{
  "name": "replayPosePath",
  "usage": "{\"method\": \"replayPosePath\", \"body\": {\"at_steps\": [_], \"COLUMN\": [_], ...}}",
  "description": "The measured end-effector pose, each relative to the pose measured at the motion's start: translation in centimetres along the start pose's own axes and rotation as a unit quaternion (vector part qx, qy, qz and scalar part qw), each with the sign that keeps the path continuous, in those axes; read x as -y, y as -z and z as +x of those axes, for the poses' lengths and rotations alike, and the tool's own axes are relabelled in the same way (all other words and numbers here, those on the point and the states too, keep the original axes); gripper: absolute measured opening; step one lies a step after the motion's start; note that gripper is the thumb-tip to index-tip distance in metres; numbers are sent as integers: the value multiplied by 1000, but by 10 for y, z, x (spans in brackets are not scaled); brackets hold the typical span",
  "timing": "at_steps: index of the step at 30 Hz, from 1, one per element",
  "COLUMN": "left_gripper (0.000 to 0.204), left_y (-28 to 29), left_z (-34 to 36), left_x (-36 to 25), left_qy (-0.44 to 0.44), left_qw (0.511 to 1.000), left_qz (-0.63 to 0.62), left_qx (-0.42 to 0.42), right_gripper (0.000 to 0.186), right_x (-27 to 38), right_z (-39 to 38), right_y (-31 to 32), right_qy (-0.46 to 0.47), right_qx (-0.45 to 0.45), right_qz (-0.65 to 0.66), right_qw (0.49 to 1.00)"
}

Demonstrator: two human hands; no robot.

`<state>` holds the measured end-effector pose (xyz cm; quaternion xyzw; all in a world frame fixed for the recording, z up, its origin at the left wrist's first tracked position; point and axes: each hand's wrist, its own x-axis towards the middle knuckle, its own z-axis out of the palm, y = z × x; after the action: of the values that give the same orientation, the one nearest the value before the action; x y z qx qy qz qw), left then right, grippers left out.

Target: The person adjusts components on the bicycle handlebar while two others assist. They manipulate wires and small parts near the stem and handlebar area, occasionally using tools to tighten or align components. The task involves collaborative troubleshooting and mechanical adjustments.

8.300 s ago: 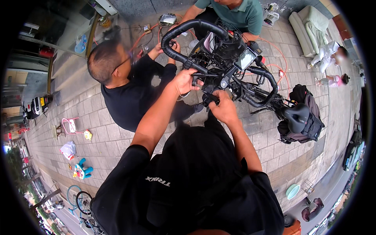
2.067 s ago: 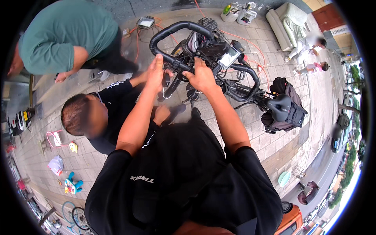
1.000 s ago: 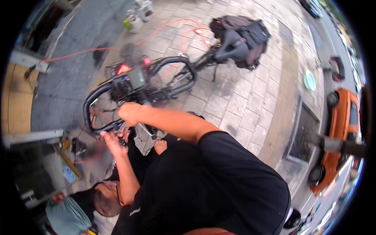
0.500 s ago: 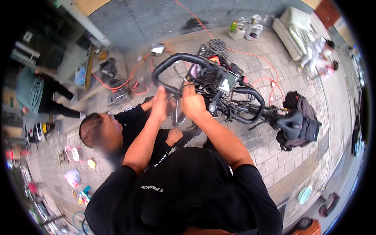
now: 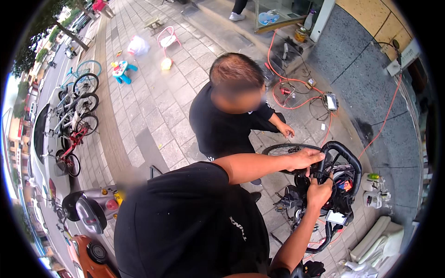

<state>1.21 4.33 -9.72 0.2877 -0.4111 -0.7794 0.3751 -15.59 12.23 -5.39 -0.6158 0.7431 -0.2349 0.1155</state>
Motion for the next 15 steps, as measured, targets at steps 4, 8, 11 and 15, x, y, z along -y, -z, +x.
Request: {"method": "replayPosePath", "body": {"at_steps": [4,8,11,15], "left_gripper": [51,54,53,52], "left_y": [-10,-11,-11,-5], "left_z": [-4,3,-1,-9], "left_x": [-5,2,-5,-12], "left_qy": [-26,-10,7,20], "left_qw": [999,999,999,998], "left_qz": [-31,-30,-9,1], "left_qx": [-17,-28,-31,-52], "right_gripper": [75,76,76,74], "right_x": [3,11,-11,36], "right_z": [28,12,9,24], "right_y": [34,18,-1,49], "right_qy": [-31,-23,17,-54], "right_qx": [170,62,29,219], "right_qz": [84,3,-16,-3], "right_qw": [981,998,999,974]}}
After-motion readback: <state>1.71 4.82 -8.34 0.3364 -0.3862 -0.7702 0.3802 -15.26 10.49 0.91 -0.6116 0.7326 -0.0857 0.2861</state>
